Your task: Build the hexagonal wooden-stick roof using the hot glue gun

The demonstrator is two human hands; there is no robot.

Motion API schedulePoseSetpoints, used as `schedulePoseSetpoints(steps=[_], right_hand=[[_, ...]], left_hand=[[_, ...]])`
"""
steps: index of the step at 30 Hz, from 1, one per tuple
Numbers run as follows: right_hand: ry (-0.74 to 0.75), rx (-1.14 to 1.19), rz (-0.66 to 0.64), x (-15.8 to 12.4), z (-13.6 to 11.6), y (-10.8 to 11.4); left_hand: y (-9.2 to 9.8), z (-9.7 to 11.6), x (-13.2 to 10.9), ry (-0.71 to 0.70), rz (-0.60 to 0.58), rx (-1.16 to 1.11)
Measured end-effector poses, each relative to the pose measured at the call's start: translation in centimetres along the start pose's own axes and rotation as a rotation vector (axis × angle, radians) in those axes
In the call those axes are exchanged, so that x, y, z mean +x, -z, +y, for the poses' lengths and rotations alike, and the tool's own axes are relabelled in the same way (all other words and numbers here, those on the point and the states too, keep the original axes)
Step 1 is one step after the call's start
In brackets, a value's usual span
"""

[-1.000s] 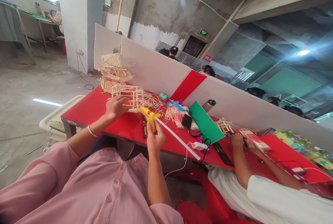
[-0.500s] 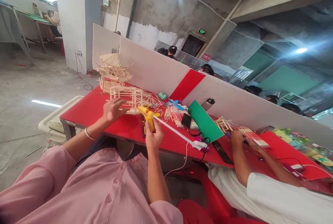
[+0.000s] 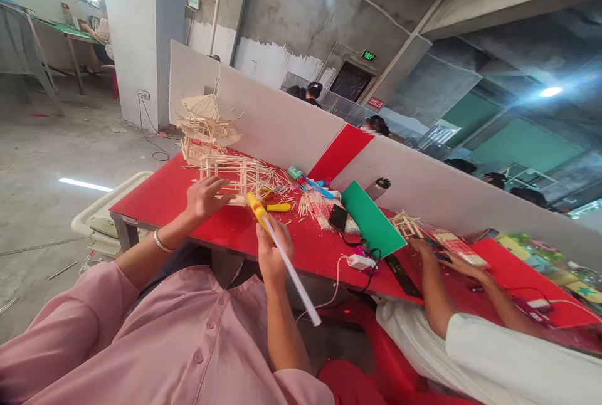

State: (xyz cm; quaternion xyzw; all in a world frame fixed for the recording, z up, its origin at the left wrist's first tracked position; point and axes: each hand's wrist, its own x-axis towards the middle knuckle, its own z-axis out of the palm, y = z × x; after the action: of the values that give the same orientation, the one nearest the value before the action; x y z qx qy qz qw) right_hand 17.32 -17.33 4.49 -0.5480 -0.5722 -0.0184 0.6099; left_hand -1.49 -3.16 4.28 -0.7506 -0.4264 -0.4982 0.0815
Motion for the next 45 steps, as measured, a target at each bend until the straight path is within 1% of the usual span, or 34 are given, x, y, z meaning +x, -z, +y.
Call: schedulePoseSetpoints(steps=[2,4,7,8,9,12,13,15,17,19,21,28,33,35,38,40,41,43,45], right_hand=[[0.065,-0.030,-0.024,-0.4,-0.1,0.4],[0.100,-0.064,-0.033,-0.7,0.0,0.7],[0.076,-0.079,0.022,-0.6,0.5,0.9],[0.035,-0.064,0.054,-0.3,0.8,0.8],[-0.037,-0.029,0.093,0.0,1.2,0.5],[-0.327,0.127,0.192,1.6,3.0,-0.6],[-0.385,0.166,0.208,2.2,3.7,-1.1],[-0.437,0.218,0.213,3.3,4.8,-2.1],[-0.451,0.248,0.203,4.1,5.5,-2.9],[-0.458,0.268,0.192,4.4,5.7,-3.3],[-0.453,0.275,0.179,4.3,5.4,-3.2],[-0.425,0.264,0.117,3.5,3.7,-1.8],[-0.361,0.189,0.052,4.3,3.2,-2.3],[-0.310,0.132,0.026,4.9,2.8,-2.6],[-0.174,0.028,-0.018,6.1,2.1,-2.8],[-0.100,0.010,-0.054,6.9,1.7,-2.9],[-0.087,0.017,-0.071,7.3,1.7,-3.0],[-0.128,0.044,-0.100,7.8,1.9,-3.2],[-0.261,0.114,-0.126,8.1,2.6,-3.5]], left_hand=[[0.1,-0.1,0.0,0.007,0.005,0.004],[0.2,-0.1,0.0,0.016,0.004,0.002],[0.3,-0.3,-0.1,0.021,0.011,-0.012],[0.3,-0.4,-0.2,0.023,0.021,-0.014],[0.4,-0.5,-0.3,0.025,0.034,-0.016],[0.5,-0.9,-0.5,0.026,0.079,-0.018],[0.6,-1.0,-0.6,0.024,0.093,-0.018],[0.7,-1.2,-0.8,0.025,0.112,-0.017],[0.8,-1.4,-0.9,0.030,0.113,-0.016],[0.9,-1.5,-0.9,0.032,0.111,-0.016],[1.0,-1.6,-0.9,0.026,0.110,-0.019],[1.6,-2.3,-0.4,0.079,0.112,-0.052],[2.4,-3.1,0.4,0.087,0.117,-0.137],[2.6,-3.0,0.9,0.097,0.111,-0.153],[2.8,-2.4,1.6,0.116,0.094,-0.150],[3.0,-1.9,2.0,0.120,0.096,-0.164],[3.1,-1.8,2.2,0.119,0.102,-0.177],[3.5,-1.7,2.7,0.133,0.094,-0.203],[4.0,-1.9,3.2,0.175,0.055,-0.232]])
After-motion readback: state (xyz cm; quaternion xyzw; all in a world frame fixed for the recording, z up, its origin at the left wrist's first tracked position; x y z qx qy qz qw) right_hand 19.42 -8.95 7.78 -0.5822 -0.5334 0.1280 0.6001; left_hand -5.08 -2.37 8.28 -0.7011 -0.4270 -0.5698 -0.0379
